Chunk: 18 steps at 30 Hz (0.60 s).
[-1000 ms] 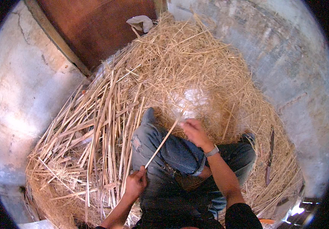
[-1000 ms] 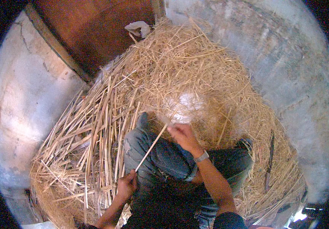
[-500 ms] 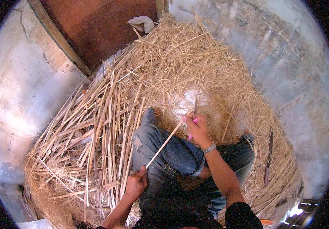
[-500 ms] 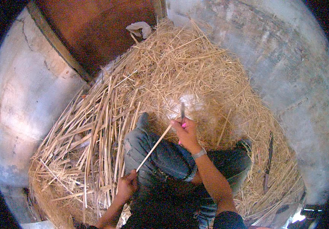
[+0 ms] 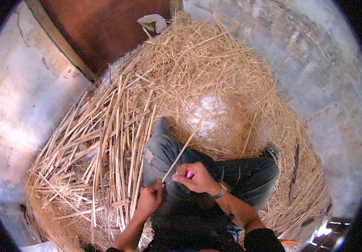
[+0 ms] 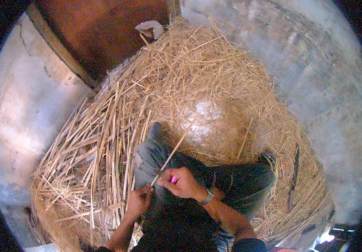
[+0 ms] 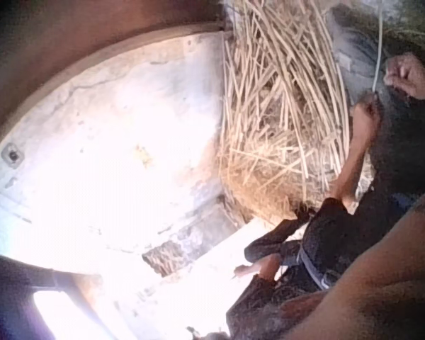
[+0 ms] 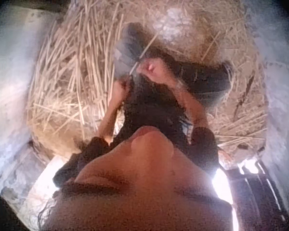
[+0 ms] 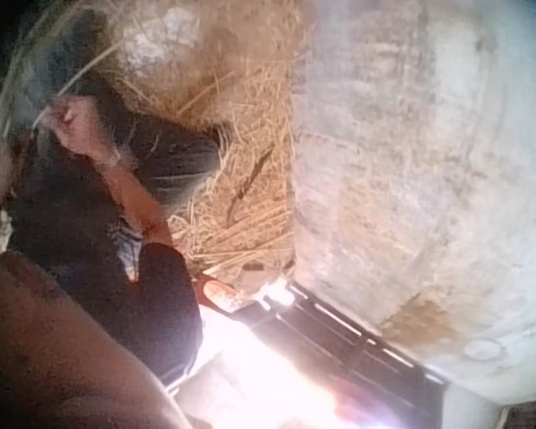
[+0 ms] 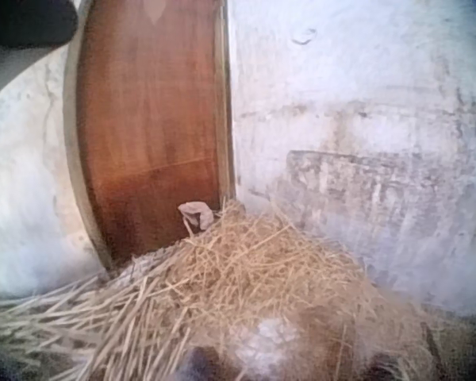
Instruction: The person whittles and carves a bamboo stick using a knife, turning the stick to work on different sides while sitting on a pile of straw.
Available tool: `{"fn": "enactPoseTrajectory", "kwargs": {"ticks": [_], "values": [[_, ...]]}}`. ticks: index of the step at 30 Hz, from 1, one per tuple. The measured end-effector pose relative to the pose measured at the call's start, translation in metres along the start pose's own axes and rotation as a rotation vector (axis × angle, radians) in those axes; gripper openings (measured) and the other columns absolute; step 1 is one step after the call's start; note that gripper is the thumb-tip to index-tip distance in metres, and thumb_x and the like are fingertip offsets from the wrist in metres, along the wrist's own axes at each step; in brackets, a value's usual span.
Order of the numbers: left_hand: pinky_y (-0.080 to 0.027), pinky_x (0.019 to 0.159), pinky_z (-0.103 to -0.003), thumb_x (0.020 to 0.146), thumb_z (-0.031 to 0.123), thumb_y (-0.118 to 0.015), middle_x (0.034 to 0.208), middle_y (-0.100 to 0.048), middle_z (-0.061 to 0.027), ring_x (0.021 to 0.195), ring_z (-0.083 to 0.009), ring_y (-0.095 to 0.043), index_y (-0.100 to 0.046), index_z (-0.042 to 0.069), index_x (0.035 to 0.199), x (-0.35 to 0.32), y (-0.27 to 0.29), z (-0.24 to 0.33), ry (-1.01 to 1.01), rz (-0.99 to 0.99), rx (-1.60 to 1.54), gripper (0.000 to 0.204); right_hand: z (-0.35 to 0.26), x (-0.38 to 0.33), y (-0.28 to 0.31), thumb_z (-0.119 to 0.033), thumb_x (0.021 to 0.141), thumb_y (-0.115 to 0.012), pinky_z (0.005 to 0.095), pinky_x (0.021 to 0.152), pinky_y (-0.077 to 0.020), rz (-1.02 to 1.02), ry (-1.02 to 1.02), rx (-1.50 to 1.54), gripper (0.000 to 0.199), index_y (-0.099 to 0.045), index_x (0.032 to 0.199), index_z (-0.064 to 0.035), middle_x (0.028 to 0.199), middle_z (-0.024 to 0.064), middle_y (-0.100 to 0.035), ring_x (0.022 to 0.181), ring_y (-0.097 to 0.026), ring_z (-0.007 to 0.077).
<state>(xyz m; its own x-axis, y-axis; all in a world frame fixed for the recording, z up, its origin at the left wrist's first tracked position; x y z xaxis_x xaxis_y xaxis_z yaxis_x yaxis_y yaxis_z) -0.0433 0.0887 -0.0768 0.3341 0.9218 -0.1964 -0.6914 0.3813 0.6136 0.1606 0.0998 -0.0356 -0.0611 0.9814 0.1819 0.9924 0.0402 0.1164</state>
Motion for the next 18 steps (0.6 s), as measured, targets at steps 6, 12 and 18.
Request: {"fn": "enactPoseTrajectory", "kwargs": {"ticks": [6,12,18], "values": [[-0.054,0.085,-0.032,0.094,0.014,-0.067,0.101,-0.072,-0.0247,0.095,-0.0213,-0.071,-0.069,-0.007,0.109,-0.002,0.009,-0.028,-0.010,-0.077,-0.145,0.026,0.020,0.008,0.103,-0.031,0.094,-0.069,0.0291,0.060,-0.0435,0.643,-0.212,-0.415,0.029,-0.070,0.102,-0.0026,0.071,0.0019,-0.058,0.062,-0.051,0.0134],[-0.052,0.091,-0.032,0.095,0.014,-0.066,0.106,-0.071,-0.0240,0.101,-0.0237,-0.071,-0.069,-0.006,0.110,-0.002,0.007,-0.025,0.001,-0.115,-0.151,0.026,0.040,0.034,0.140,-0.030,0.106,-0.042,0.0498,0.062,-0.0454,0.524,-0.197,-0.575,0.039,-0.057,0.087,0.0005,0.073,0.0233,-0.061,0.068,-0.059,0.0433],[-0.055,0.083,-0.033,0.095,0.012,-0.065,0.097,-0.072,-0.0247,0.092,-0.0265,-0.073,-0.069,-0.006,0.108,-0.008,0.008,-0.021,-0.115,0.038,-0.034,0.023,0.049,0.051,0.140,-0.031,0.103,-0.047,0.0503,0.059,-0.0437,0.482,-0.258,-0.879,0.040,-0.058,0.080,-0.0007,0.071,0.0246,-0.059,0.066,-0.057,0.0469]]}}
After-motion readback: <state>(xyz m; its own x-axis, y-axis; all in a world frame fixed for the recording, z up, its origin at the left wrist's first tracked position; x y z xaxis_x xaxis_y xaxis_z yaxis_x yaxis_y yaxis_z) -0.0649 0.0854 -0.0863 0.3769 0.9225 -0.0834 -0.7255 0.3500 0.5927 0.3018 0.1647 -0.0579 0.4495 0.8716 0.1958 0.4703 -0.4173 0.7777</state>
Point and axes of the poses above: each hand's wrist, its own x-axis towards the middle knuckle, its own y-axis out of the back of the hand, z = x × y, the point moved 9 cm from there along x, towards the middle knuckle
